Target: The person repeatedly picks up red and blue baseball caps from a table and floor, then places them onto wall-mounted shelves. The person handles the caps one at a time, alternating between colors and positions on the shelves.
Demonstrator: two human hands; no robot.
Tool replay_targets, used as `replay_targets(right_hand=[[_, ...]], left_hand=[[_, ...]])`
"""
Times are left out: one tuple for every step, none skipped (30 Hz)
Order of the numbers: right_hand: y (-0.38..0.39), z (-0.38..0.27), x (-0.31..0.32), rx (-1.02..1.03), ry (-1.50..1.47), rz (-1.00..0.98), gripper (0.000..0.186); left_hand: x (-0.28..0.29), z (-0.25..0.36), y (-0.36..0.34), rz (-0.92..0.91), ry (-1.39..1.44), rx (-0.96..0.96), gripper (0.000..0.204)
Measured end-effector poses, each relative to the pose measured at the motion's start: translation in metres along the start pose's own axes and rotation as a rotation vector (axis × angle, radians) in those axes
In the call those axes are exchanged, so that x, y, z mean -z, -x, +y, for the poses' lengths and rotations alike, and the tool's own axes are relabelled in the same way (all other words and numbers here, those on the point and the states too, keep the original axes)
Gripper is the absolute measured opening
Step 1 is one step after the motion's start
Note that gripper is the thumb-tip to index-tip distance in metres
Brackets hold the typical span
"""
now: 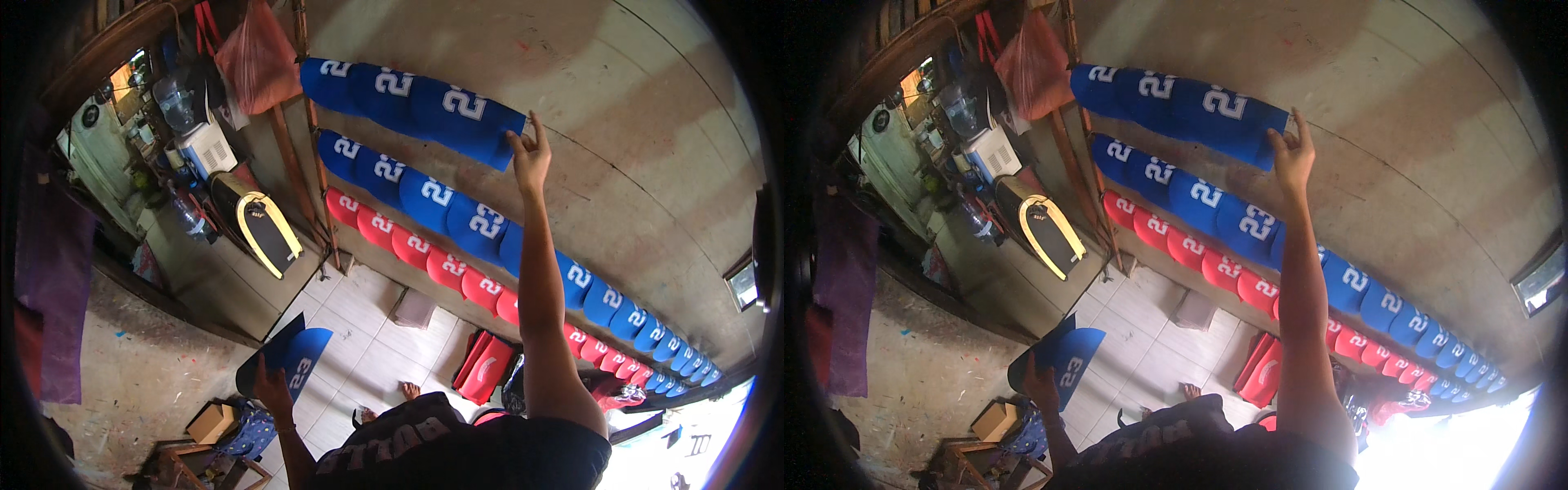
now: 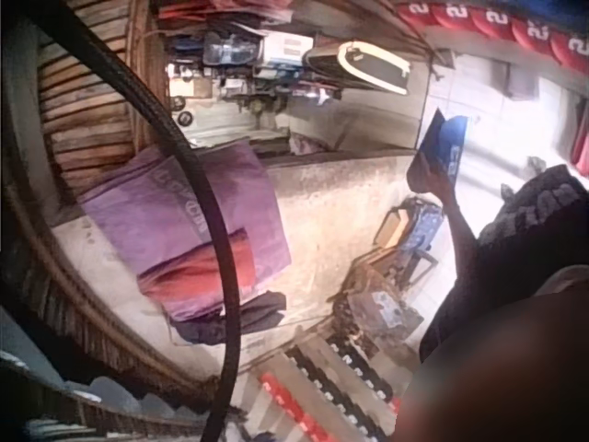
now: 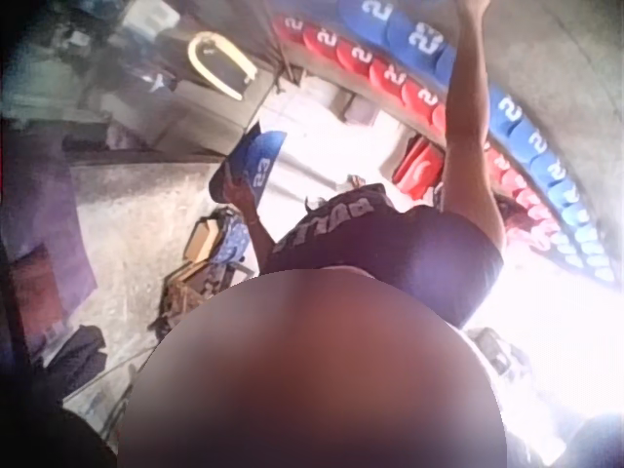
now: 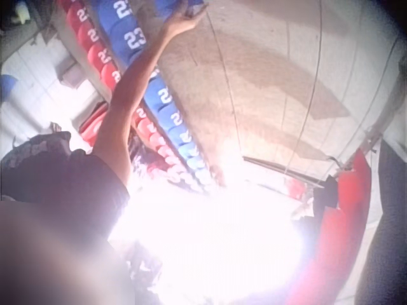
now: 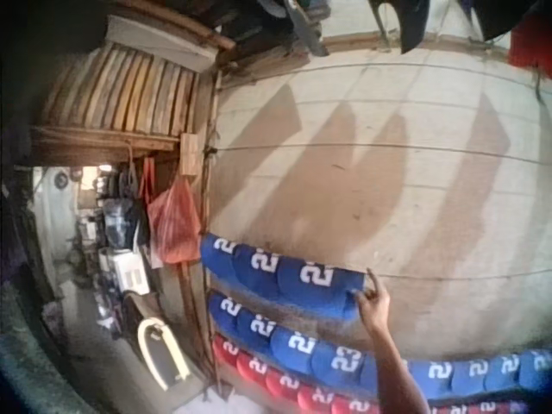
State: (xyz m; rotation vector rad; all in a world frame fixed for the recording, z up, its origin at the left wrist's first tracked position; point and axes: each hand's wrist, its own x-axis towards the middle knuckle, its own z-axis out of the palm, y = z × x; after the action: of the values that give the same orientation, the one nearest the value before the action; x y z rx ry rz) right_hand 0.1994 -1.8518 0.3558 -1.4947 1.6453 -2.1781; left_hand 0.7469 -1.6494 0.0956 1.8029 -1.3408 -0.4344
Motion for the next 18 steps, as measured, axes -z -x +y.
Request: replay_targets(right_hand=[[0.005, 0.001, 0.002, -0.002, 0.027, 0.023, 0.051], [0.017, -0.006, -0.001, 0.077, 0.095, 0.124, 0.051], [0.033, -0.007, -0.005, 0.143, 0.08, 0.212, 0.049], [0.054, -0.007, -0.01, 0.204, 0.062, 0.288, 0.047], [0.087, -0.002, -0.02, 0.143, 0.01, 0.273, 0.041], [0.12, 0.035, -0.029, 0.164, 0.07, 0.197, 0.035], [0.173, 0.06, -0.045, 0.015, -0.053, -0.018, 0.028], [0.235, 0.082, -0.06, -0.252, -0.01, -0.258, 0.022], [0.3, 0.106, -0.071, -0.343, -0.241, -0.544, 0.021], [0.36, 0.13, -0.085, -0.903, -0.562, -0.819, 0.024], [0.406, 0.14, -0.099, -0.844, -0.318, -1.255, 0.054], [0.444, 0.121, -0.126, -0.701, -0.273, -1.39, 0.062], [0.474, 0.096, -0.149, -0.753, -0.339, -1.389, 0.067], [0.499, 0.071, -0.169, -0.805, -0.391, -1.376, 0.072], [0.508, 0.041, -0.185, -1.056, -0.544, -1.229, 0.073], [0.505, 0.022, -0.205, -1.332, -0.743, -1.093, 0.048], [0.501, 0.007, -0.215, -1.332, -0.884, -1.151, 0.048], [0.495, -0.006, -0.226, -1.323, -1.027, -1.21, 0.048]], left_hand=[[0.0, -0.006, -0.005, 0.043, 0.01, -0.097, 0.058], [0.001, -0.014, -0.008, 0.095, 0.015, -0.187, 0.057], [0.003, -0.021, -0.011, 0.148, 0.017, -0.274, 0.057], [0.009, -0.024, -0.012, 0.159, 0.044, -0.287, 0.056], [0.017, -0.027, -0.009, 0.057, 0.136, -0.066, 0.056], [0.013, -0.026, -0.02, 0.156, 0.071, -0.197, 0.056], [0.019, -0.006, -0.024, 0.136, 0.031, -0.121, 0.059], [0.029, 0.002, -0.025, 0.076, 0.028, 0.001, 0.059], [0.036, 0.017, -0.034, -0.015, -0.126, 0.082, 0.058], [0.039, 0.018, -0.042, 0.012, 0.015, 0.015, 0.057], [0.046, 0.026, -0.047, 0.059, 0.133, -0.002, 0.058], [0.061, 0.028, -0.051, 0.024, 0.276, 0.098, 0.059], [0.074, 0.025, -0.054, 0.068, 0.412, 0.113, 0.059], [0.082, 0.021, -0.06, 0.094, 0.564, 0.115, 0.06], [0.094, 0.019, -0.061, 0.131, 0.71, 0.114, 0.06], [0.108, 0.02, -0.061, 0.124, 0.776, 0.2, 0.059], [0.117, 0.008, -0.057, 0.167, 0.835, 0.164, 0.058], [0.123, -0.008, -0.055, 0.213, 0.896, 0.121, 0.057]])
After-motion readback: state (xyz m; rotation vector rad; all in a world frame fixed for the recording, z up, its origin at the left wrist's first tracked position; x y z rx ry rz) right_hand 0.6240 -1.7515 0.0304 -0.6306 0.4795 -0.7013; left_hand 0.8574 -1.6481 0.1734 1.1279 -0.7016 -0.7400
